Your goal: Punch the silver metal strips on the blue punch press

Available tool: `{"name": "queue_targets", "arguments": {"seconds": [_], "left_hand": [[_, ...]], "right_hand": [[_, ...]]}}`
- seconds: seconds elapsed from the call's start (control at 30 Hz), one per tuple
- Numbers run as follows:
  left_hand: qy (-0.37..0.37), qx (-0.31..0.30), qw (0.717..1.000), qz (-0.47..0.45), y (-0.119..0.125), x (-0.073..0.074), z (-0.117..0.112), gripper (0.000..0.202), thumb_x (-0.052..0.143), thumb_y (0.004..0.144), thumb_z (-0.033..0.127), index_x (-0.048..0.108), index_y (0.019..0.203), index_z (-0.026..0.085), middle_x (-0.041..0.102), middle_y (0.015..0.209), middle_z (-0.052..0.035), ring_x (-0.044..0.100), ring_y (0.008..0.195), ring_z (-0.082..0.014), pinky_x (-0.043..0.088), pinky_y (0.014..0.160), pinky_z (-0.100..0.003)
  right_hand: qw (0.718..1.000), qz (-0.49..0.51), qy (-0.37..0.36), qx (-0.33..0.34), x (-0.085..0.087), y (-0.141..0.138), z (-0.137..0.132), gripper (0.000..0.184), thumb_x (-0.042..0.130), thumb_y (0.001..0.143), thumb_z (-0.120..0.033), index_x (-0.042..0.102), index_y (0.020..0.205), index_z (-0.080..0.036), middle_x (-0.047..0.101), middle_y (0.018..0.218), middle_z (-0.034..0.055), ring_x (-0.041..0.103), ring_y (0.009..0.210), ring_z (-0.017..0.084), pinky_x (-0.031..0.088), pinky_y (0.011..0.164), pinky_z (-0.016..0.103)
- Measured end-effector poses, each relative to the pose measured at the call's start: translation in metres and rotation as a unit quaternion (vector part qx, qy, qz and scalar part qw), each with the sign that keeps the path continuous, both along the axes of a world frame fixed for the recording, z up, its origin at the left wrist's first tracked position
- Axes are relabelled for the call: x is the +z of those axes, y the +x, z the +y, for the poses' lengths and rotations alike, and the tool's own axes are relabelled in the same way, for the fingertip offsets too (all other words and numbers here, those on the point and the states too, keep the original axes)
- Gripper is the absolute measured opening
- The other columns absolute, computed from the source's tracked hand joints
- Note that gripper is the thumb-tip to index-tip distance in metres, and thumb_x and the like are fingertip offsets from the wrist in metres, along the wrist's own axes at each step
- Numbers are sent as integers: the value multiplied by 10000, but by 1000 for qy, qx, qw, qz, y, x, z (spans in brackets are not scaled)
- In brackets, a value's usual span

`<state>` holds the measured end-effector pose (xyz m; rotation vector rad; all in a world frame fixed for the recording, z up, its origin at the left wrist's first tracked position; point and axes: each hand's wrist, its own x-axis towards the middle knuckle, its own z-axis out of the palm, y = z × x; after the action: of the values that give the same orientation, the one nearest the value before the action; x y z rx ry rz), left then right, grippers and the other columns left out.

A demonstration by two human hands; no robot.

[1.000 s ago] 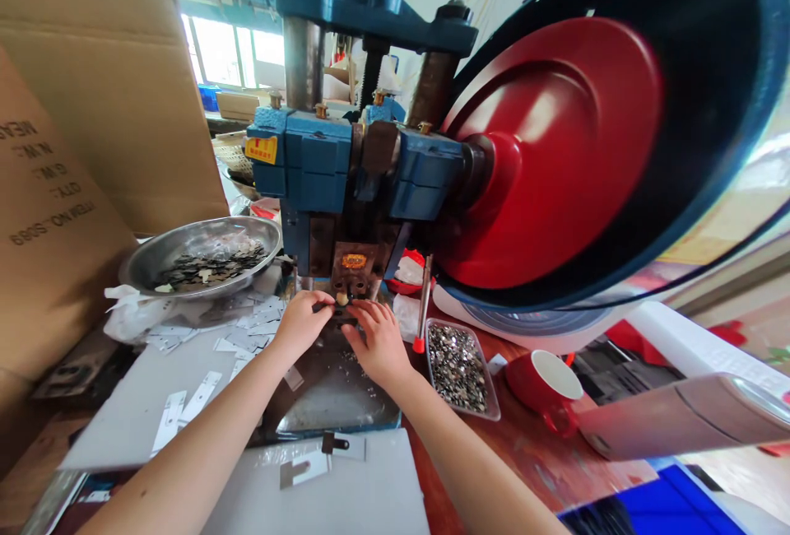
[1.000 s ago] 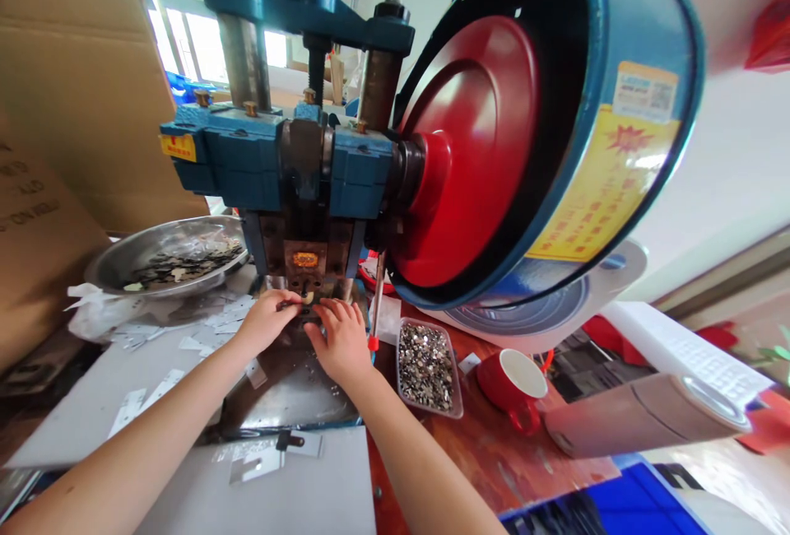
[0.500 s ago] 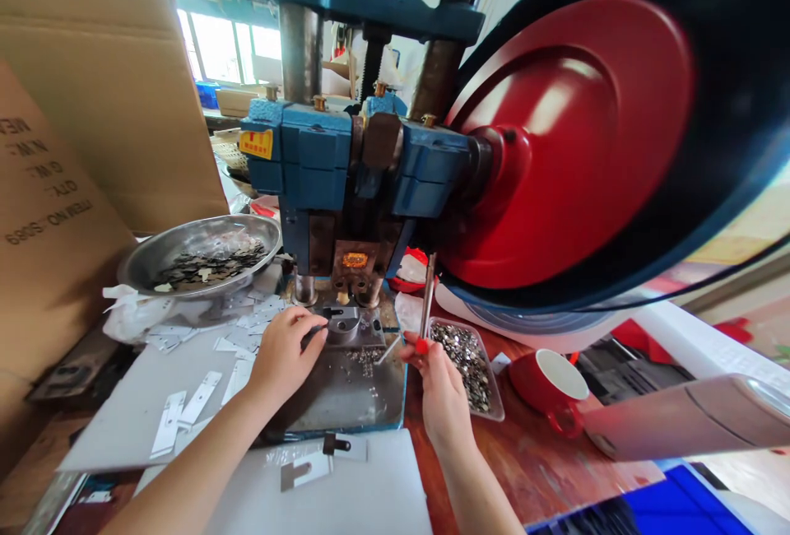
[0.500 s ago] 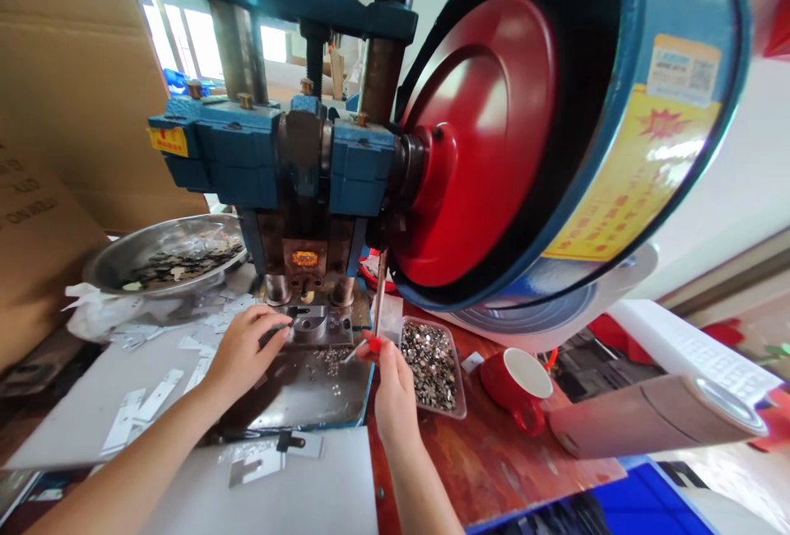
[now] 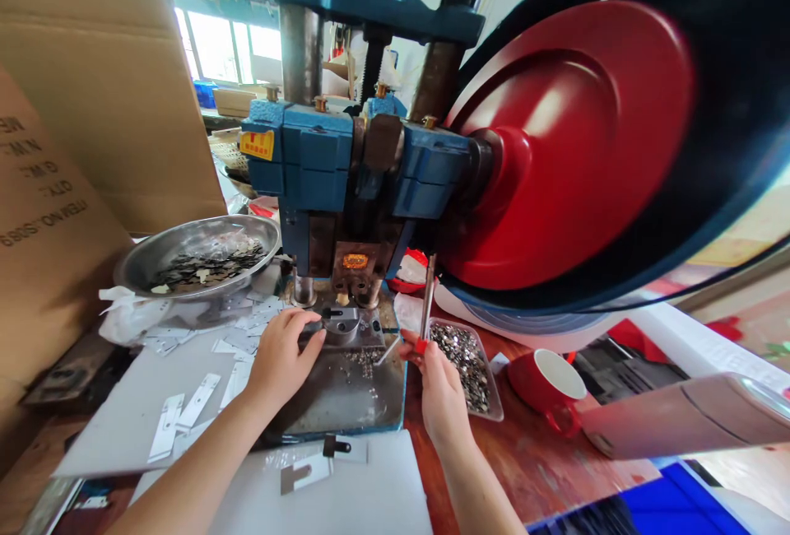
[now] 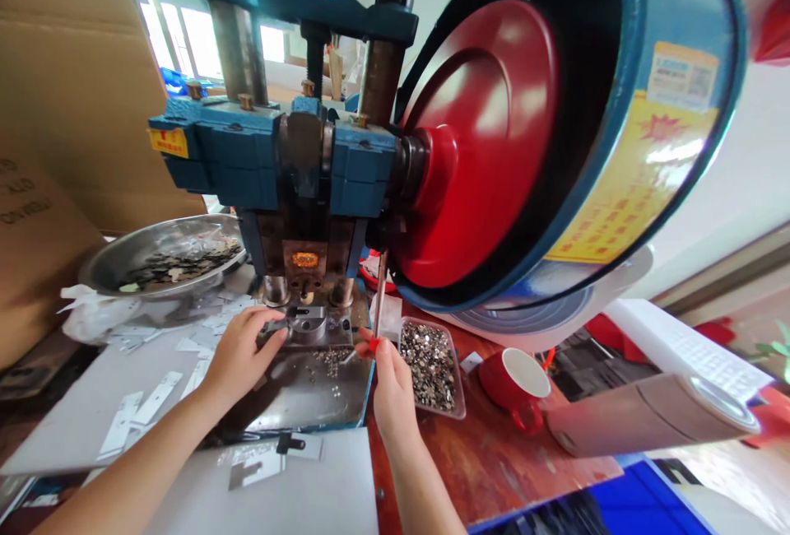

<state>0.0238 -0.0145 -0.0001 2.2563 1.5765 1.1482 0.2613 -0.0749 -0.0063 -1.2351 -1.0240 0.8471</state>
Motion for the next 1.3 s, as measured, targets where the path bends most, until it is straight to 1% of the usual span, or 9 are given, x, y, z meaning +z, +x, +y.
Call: {"name": "queue_targets", "arguments": {"seconds": [0.13, 0.3, 0.4, 0.53, 0.7, 0.87, 1.03, 1.2, 1.3], "left_hand": [[0, 5, 1000, -30, -1, -2, 0, 180, 545, 845, 337, 594, 963, 210, 618, 1000, -63, 577, 960, -239, 462, 849, -394], [-7, 19, 995, -99, -7, -1, -3, 165, 520, 871, 349, 589, 934, 213, 607, 960, -49, 557, 928, -215, 453, 801, -344], [0, 15, 991, -137, -14, 0, -5, 246, 455, 913, 346, 594, 764, 208, 591, 854, -34, 558, 856, -192, 428, 780, -320], [-14, 45, 985, -164, -17, -1, -6, 408, 410, 932, 380, 483, 570, 207, 544, 721, -16, 535, 732, -170, 397, 703, -301], [-27, 71, 984, -163, -21, -1, 0, 395, 328, 945, 405, 508, 650, 214, 575, 767, -30, 556, 783, -184, 418, 744, -306], [-154, 23, 986, -61, -50, 11, 6, 291, 436, 874, 434, 617, 1000, 244, 663, 1003, -35, 608, 900, -213, 465, 776, -317], [-250, -81, 960, 96, -71, 17, -5, 250, 475, 828, 277, 679, 971, 307, 662, 1051, -5, 609, 964, -207, 443, 851, -313], [-283, -89, 938, 180, -57, 9, -16, 314, 492, 814, 242, 691, 1034, 345, 654, 982, -51, 590, 999, -247, 422, 855, -349], [-295, -71, 933, 193, -51, 5, -17, 272, 526, 797, 257, 691, 995, 346, 654, 986, -57, 586, 994, -262, 411, 845, -359]], "right_hand": [[999, -42, -1, -23, 6, -2, 1, 527, 453, 862, -630, 699, 898, -166, 701, 946, 88, 621, 894, 225, 460, 820, 324], [999, -38, 0, -31, 7, 0, 3, 516, 502, 830, -628, 652, 1010, -168, 702, 864, 69, 637, 789, 210, 503, 765, 334], [999, -24, 6, -38, 5, -1, 5, 493, 519, 831, -599, 629, 1057, -174, 697, 869, 64, 642, 777, 205, 515, 762, 346], [998, -13, 15, -68, -4, -5, 10, 508, 540, 816, -589, 600, 1124, -189, 687, 930, 72, 645, 772, 201, 522, 747, 353], [997, 50, 2, -66, -23, -5, 19, 603, 363, 876, -640, 509, 1251, -190, 675, 921, 75, 651, 791, 204, 525, 737, 362], [993, -113, -35, -11, -17, -18, 47, 405, 500, 844, -524, 649, 1046, -207, 683, 961, 82, 631, 925, 235, 496, 814, 362], [941, -326, -66, 62, 10, -42, 80, 345, 594, 791, -396, 668, 1053, -184, 665, 966, 89, 612, 869, 222, 453, 787, 325], [939, -323, -111, 53, 20, -46, 92, 158, 587, 769, -299, 665, 832, -177, 655, 782, 41, 601, 755, 197, 419, 683, 285], [947, -296, -121, 40, 25, -37, 75, 170, 508, 800, -281, 630, 743, -177, 609, 663, 0, 569, 653, 159, 398, 594, 243]]}}
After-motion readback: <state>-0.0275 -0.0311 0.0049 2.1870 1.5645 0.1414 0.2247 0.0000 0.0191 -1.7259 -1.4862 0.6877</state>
